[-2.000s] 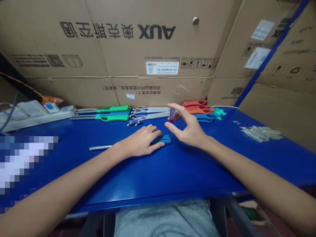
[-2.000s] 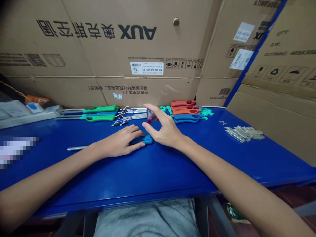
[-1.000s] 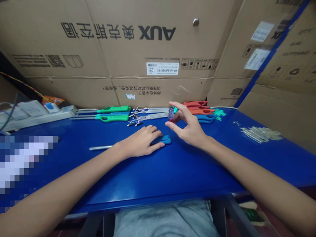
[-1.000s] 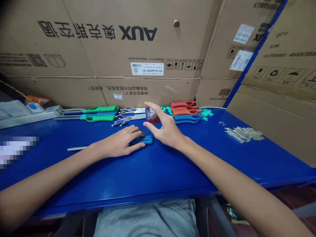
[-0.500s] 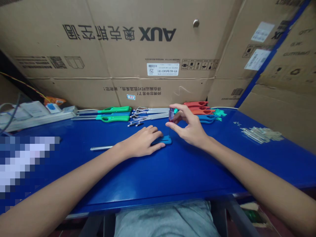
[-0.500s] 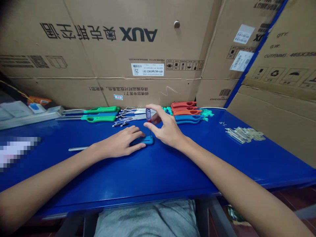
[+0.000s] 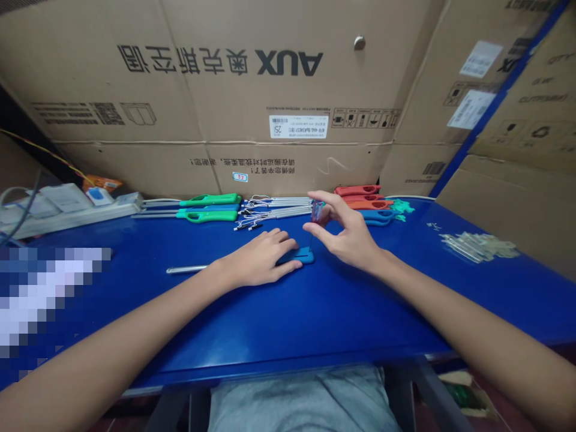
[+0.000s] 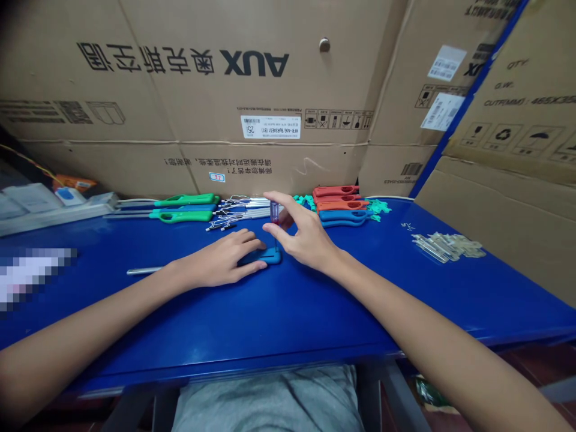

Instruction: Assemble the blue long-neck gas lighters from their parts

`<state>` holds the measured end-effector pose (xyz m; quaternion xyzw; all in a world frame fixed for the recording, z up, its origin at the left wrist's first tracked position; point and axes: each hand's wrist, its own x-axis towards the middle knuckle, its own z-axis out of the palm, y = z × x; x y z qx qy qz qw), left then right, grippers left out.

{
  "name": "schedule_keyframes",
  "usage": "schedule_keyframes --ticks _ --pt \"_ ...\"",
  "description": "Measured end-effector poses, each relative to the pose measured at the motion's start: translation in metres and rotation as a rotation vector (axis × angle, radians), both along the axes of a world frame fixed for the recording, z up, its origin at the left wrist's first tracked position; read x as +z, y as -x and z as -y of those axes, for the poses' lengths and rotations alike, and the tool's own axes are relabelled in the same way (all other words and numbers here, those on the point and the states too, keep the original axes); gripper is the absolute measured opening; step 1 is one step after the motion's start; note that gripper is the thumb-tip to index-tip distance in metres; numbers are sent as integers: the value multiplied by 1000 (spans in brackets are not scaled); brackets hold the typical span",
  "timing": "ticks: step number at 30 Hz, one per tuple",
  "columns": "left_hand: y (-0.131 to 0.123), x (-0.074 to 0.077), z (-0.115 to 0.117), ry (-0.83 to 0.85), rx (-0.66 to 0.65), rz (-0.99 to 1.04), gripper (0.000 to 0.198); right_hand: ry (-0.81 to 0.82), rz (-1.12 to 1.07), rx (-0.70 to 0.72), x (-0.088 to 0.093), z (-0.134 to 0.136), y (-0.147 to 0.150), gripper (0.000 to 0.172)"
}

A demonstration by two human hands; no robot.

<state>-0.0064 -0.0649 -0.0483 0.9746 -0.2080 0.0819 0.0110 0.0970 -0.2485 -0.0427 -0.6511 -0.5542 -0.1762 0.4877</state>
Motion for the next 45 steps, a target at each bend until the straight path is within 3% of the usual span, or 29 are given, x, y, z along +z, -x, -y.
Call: schedule_keyframes --ticks 6,13,20,28,34,40,45 --pt "0 0 1 -8 4 -2 49 56 -12 53 0 1 3 58" --pt "0 -1 1 -3 -1 7 48 10 24 -3 -2 -1 1 48" --pt "0 0 0 -10 6 4 49 66 16 35 2 1 8 55" --pt "0 1 1 -11 11 -3 48 15 37 -90 -1 -2 6 50" --pt "0 1 1 -7 2 2 48 34 -22 11 0 -2 7 51" --pt "0 -1 0 2 -5 8 48 -2 3 -56 -2 -3 8 46" --pt "0 0 1 -12 1 6 49 11 -25 7 -4 -3 7 56"
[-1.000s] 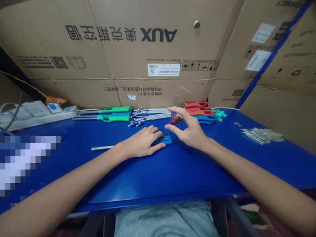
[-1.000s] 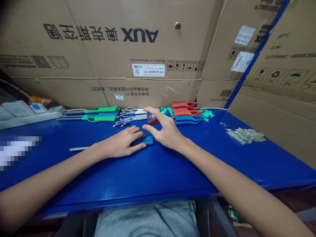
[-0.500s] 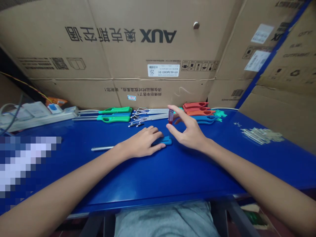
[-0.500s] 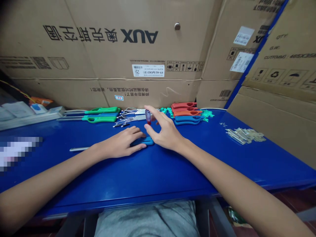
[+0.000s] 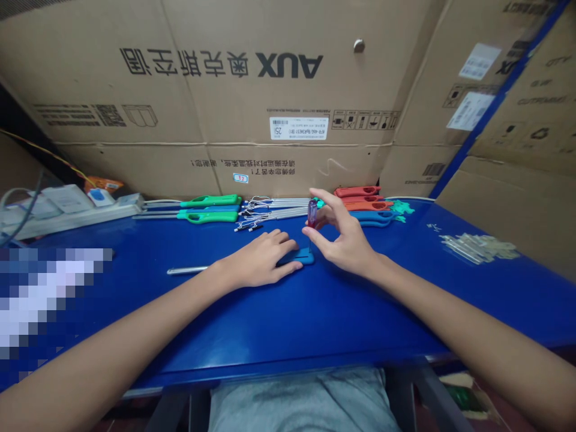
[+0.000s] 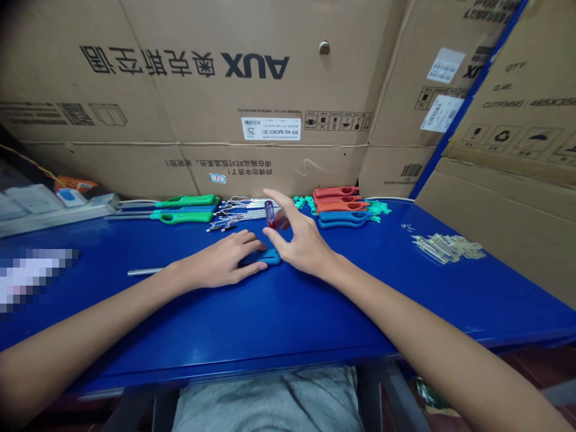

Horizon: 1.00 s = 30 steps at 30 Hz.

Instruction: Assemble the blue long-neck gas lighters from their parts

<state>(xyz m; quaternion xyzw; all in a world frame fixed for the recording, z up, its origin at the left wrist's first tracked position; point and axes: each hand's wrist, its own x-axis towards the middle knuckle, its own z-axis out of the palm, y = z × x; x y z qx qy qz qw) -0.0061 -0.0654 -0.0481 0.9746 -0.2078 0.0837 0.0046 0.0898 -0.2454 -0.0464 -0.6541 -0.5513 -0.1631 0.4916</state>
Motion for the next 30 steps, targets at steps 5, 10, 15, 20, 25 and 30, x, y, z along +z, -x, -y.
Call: schedule_keyframes --ticks 5,10,15,20,25,30 --pt "0 1 1 5 0 -4 47 -1 60 -12 4 2 1 51" --pt "0 2 1 3 7 -14 48 18 23 60 6 2 3 51" --pt "0 1 1 8 5 -15 48 -37 75 19 5 1 0 42" --pt "0 0 0 7 -1 -9 48 -38 130 -33 6 2 1 43" --pt "0 1 0 3 0 -3 48 -11 69 13 8 4 4 49" --pt "0 2 1 -7 1 -2 47 -13 79 3 10 4 2 45"
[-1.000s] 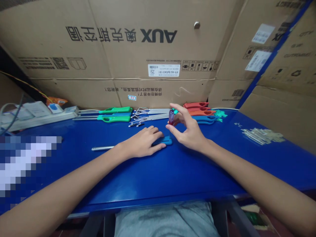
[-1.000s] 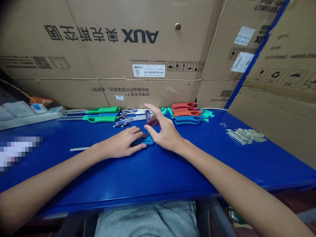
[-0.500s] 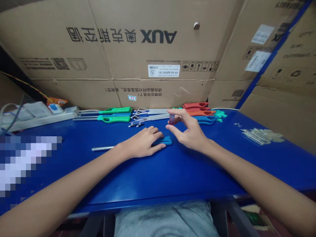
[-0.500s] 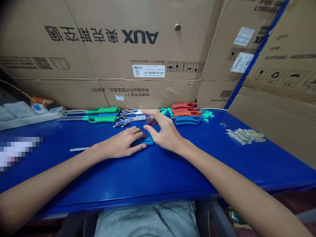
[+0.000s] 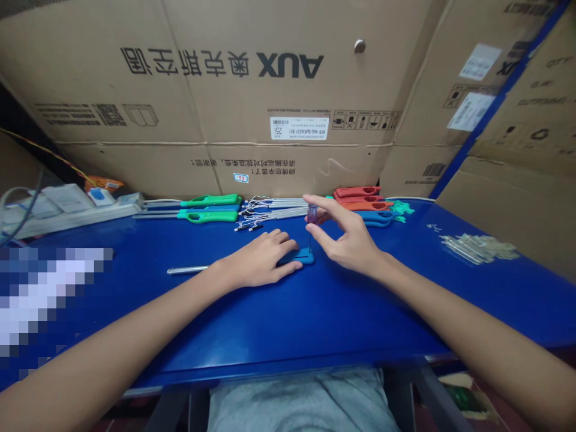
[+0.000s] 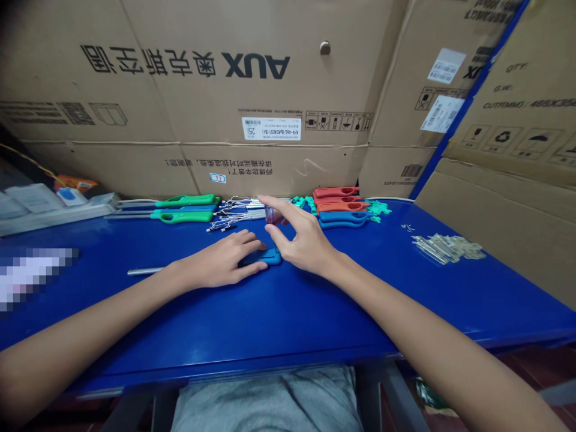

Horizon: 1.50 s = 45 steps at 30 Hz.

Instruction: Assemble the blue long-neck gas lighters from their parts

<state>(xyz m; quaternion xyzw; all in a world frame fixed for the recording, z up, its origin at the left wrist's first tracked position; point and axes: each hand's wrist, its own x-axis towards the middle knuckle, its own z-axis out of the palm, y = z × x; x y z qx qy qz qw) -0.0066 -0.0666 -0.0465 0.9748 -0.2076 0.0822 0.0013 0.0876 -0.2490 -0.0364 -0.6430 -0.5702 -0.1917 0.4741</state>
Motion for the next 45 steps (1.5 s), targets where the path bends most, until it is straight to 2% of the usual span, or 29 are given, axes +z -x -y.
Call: schedule_keyframes --ticks 6,10,18,23,25,28,31,33,36,40,42,45 --pt "0 -1 -1 3 0 -2 47 -17 44 -55 -1 -1 -2 37" --pt "0 -2 -1 14 -1 -10 48 -33 57 -86 -3 0 -3 39" --pt "1 0 0 11 10 -17 48 32 -45 9 -3 0 -4 51" --pt "1 0 1 13 14 -24 48 -7 -5 -102 -2 0 -4 44" --pt "1 3 -1 15 10 -34 49 -31 9 -135 -2 0 -5 42" --pt "4 17 -11 11 53 -101 54 -100 -8 -161 2 2 -10 42" --pt "8 34 -25 -10 216 -379 37 -119 5 -190 5 7 -19 41" --pt "9 43 -33 -6 298 -522 29 -46 69 -199 6 10 -24 39" --pt "9 48 -38 53 315 -533 29 137 144 -176 3 11 -26 40" --pt "8 48 -37 125 285 -435 36 442 4 -173 -3 8 -20 59" --pt "6 47 -36 169 265 -407 32 511 -82 -187 -5 6 -19 64" --pt "4 43 -36 225 235 -375 27 577 -92 -209 -8 5 -21 50"
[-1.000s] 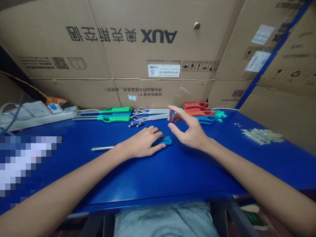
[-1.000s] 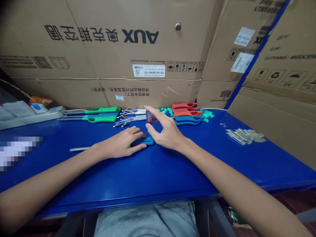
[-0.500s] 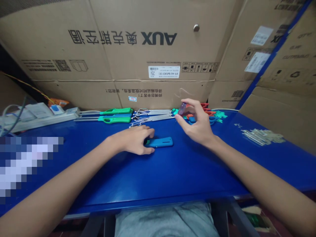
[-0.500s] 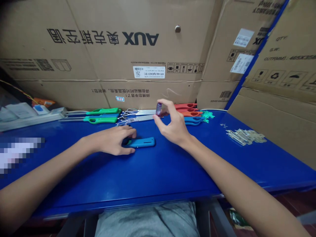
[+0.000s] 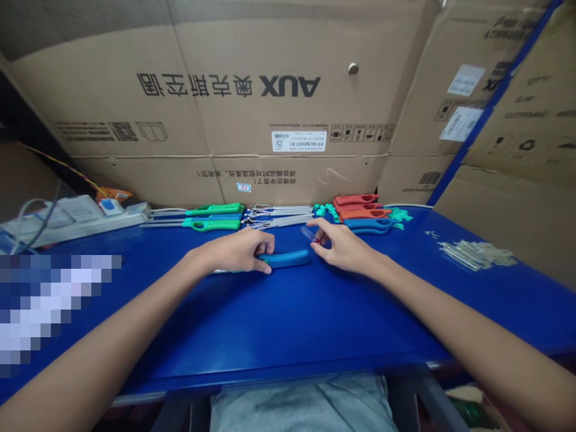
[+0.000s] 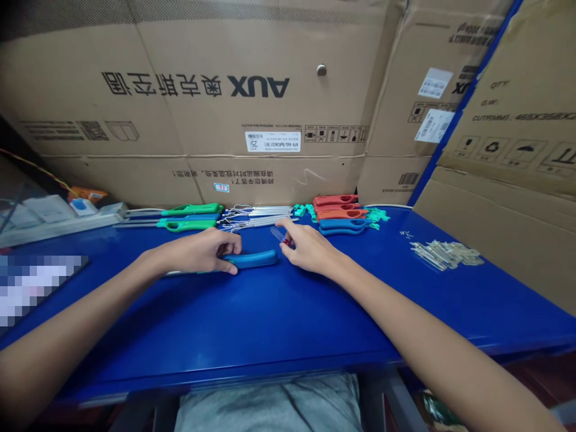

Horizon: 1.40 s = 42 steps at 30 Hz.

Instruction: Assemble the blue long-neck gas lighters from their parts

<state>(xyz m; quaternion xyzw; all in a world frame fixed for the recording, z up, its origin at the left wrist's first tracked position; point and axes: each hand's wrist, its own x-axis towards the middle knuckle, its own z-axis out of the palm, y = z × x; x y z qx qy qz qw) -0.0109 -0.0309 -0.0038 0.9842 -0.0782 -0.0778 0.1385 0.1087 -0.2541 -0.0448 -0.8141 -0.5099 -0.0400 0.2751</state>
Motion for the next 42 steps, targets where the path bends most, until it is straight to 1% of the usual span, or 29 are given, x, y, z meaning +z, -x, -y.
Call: schedule_keyframes --ticks 3,4,5,7,9,10,12,14,16,17,20,21,24,26,29,31,33,37,39,41,42 --pt "-2 -5 0 19 -25 56 23 108 -1 -5 -2 0 -4 42" --pt "-2 -7 0 12 -34 88 22 119 -8 -1 -2 0 -5 39" --pt "-2 -8 1 -5 -42 126 20 104 -15 4 -2 0 -5 36" --pt "-2 -11 4 -68 -72 229 15 5 -42 4 0 -1 -4 28" --pt "-1 -13 9 -179 -155 373 8 -107 -113 -8 3 -2 -1 26" --pt "0 -14 12 -247 -219 464 7 -146 -166 -4 5 -3 1 27" --pt "1 -15 18 -386 -362 667 13 -160 -303 42 7 -5 6 30" --pt "2 -16 23 -476 -457 848 20 -84 -519 139 8 -6 10 35" --pt "3 -17 26 -502 -487 960 23 -14 -755 211 8 -7 14 39" --pt "2 -17 27 -492 -484 988 22 -8 -855 227 9 -7 15 40" --pt "1 -18 26 -395 -446 1021 11 -103 -1063 238 10 -8 18 40" --pt "1 -19 26 -354 -439 1028 12 -119 -1130 245 11 -8 18 40" --pt "-1 -22 26 -264 -458 1077 23 -111 -1334 267 14 -7 18 36" --pt "-2 -23 27 -237 -489 1113 23 -99 -1443 296 16 -7 18 32" --pt "-2 -25 29 -213 -528 1157 20 -95 -1536 345 16 -6 19 28" --pt "-2 -27 31 -213 -544 1199 19 -94 -1567 363 14 -6 19 27" --pt "-1 -28 32 -227 -527 1231 18 -114 -1566 370 11 -8 19 27" --pt "-2 -29 31 -232 -414 1187 17 -233 -1439 320 5 -10 16 33" --pt "-3 -27 27 -243 -343 1134 18 -266 -1371 303 4 -10 15 40" --pt "-3 -24 23 -276 -278 1084 26 -264 -1331 302 6 -9 15 45" --pt "-3 -23 21 -300 -255 1067 31 -257 -1324 301 7 -8 16 45"
